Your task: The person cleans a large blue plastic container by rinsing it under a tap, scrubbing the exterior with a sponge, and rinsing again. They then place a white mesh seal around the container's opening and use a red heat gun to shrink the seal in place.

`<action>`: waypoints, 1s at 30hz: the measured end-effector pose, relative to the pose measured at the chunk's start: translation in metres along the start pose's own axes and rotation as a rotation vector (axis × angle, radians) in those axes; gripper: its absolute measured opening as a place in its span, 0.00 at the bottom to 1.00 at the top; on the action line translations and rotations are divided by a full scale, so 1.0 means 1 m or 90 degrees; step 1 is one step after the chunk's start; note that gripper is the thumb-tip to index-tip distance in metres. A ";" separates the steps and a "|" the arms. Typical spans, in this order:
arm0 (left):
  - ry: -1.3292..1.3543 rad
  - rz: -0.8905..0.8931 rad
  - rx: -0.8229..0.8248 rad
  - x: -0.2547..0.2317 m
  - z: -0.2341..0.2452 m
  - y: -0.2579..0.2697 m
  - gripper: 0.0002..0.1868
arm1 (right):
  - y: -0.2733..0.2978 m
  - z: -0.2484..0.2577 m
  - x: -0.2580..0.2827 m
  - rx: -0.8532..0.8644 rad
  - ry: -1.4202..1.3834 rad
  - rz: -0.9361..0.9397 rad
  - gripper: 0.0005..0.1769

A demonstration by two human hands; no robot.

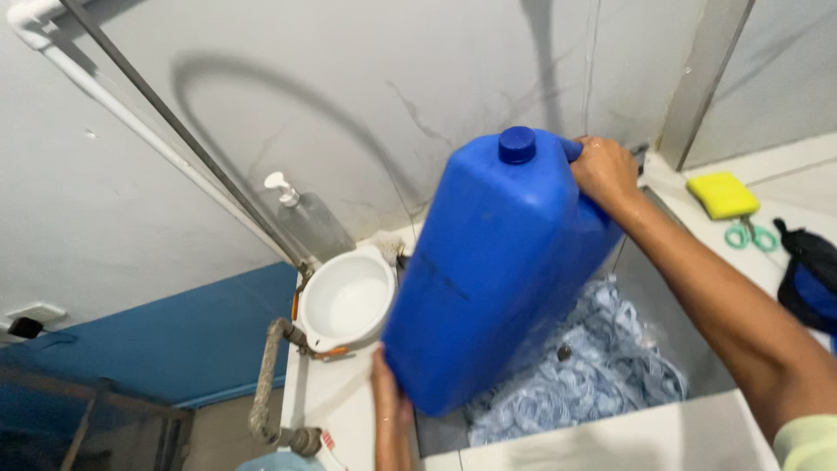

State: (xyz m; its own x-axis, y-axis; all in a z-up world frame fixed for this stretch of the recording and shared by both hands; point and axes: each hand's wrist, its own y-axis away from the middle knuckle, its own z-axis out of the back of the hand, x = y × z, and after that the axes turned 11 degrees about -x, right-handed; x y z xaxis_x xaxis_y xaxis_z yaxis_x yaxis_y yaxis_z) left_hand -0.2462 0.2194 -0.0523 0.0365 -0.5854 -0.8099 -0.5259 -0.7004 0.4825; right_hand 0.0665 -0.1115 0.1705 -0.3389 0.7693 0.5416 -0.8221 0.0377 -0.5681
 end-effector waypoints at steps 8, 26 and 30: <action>-0.016 -0.030 0.023 -0.060 0.008 0.035 0.36 | -0.027 0.000 0.012 0.016 -0.025 0.024 0.26; 0.022 -0.317 0.289 -0.080 -0.108 0.026 0.24 | 0.184 -0.096 -0.150 0.146 -0.151 -0.115 0.30; 0.091 -0.285 -0.146 -0.025 -0.016 -0.080 0.20 | 0.193 -0.094 -0.146 0.121 -0.191 -0.134 0.30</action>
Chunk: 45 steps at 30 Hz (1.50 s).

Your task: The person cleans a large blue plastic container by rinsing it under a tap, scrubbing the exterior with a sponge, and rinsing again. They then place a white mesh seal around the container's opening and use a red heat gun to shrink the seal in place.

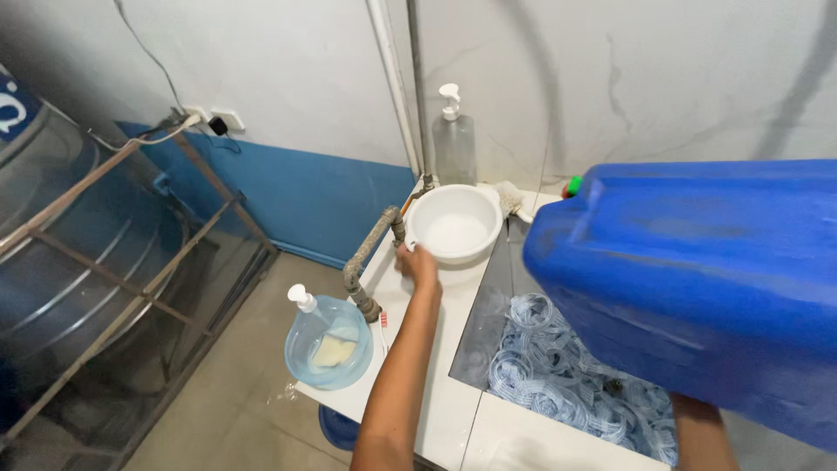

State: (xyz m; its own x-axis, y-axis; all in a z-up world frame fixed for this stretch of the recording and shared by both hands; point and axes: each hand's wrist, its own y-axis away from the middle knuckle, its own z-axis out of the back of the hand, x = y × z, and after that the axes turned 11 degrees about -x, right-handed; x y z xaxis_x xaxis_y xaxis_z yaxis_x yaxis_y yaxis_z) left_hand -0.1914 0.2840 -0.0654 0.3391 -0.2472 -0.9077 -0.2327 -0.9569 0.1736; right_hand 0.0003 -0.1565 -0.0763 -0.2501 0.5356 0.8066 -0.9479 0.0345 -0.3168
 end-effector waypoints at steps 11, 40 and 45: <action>-0.204 -0.193 -0.308 0.047 0.001 -0.055 0.29 | 0.013 -0.010 0.003 -0.037 -0.056 -0.017 0.29; -0.491 -0.326 -0.084 -0.044 0.037 -0.058 0.29 | 0.026 0.015 -0.003 -0.094 -0.123 -0.051 0.26; -0.552 -0.411 -0.075 -0.055 0.033 -0.048 0.21 | 0.023 0.010 -0.007 -0.094 -0.140 -0.062 0.26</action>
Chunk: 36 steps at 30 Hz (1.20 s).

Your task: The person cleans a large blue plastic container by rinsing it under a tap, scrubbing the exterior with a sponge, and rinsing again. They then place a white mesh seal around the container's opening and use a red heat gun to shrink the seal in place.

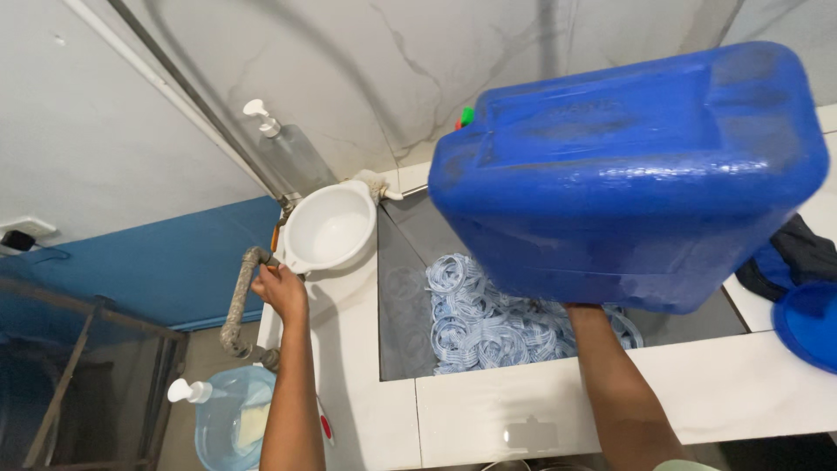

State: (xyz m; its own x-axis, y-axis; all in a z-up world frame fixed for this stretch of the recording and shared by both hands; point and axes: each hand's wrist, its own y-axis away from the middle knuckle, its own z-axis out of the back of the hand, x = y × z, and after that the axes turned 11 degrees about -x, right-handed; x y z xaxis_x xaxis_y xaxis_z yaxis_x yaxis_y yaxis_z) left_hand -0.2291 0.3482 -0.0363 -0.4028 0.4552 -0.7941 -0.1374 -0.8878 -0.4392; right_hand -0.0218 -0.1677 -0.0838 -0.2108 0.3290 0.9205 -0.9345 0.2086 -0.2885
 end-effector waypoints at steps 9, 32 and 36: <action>0.062 -0.108 0.028 -0.015 0.023 0.017 0.29 | -0.002 -0.001 -0.007 -0.018 -0.027 -0.019 0.25; 0.320 0.388 0.587 -0.060 -0.151 0.161 0.37 | -0.015 0.040 0.064 0.114 -0.245 -0.140 0.23; 0.589 0.601 0.627 -0.091 -0.180 0.224 0.41 | -0.021 0.065 0.052 0.097 -0.237 -0.177 0.23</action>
State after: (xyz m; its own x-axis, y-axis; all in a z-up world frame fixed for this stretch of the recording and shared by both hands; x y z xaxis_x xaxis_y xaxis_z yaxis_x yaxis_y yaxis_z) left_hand -0.0606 0.1203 -0.1377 -0.0794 -0.6751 -0.7334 -0.8035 -0.3922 0.4479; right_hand -0.0316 -0.2145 -0.0126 -0.0103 -0.0781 0.9969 -0.9955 0.0952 -0.0028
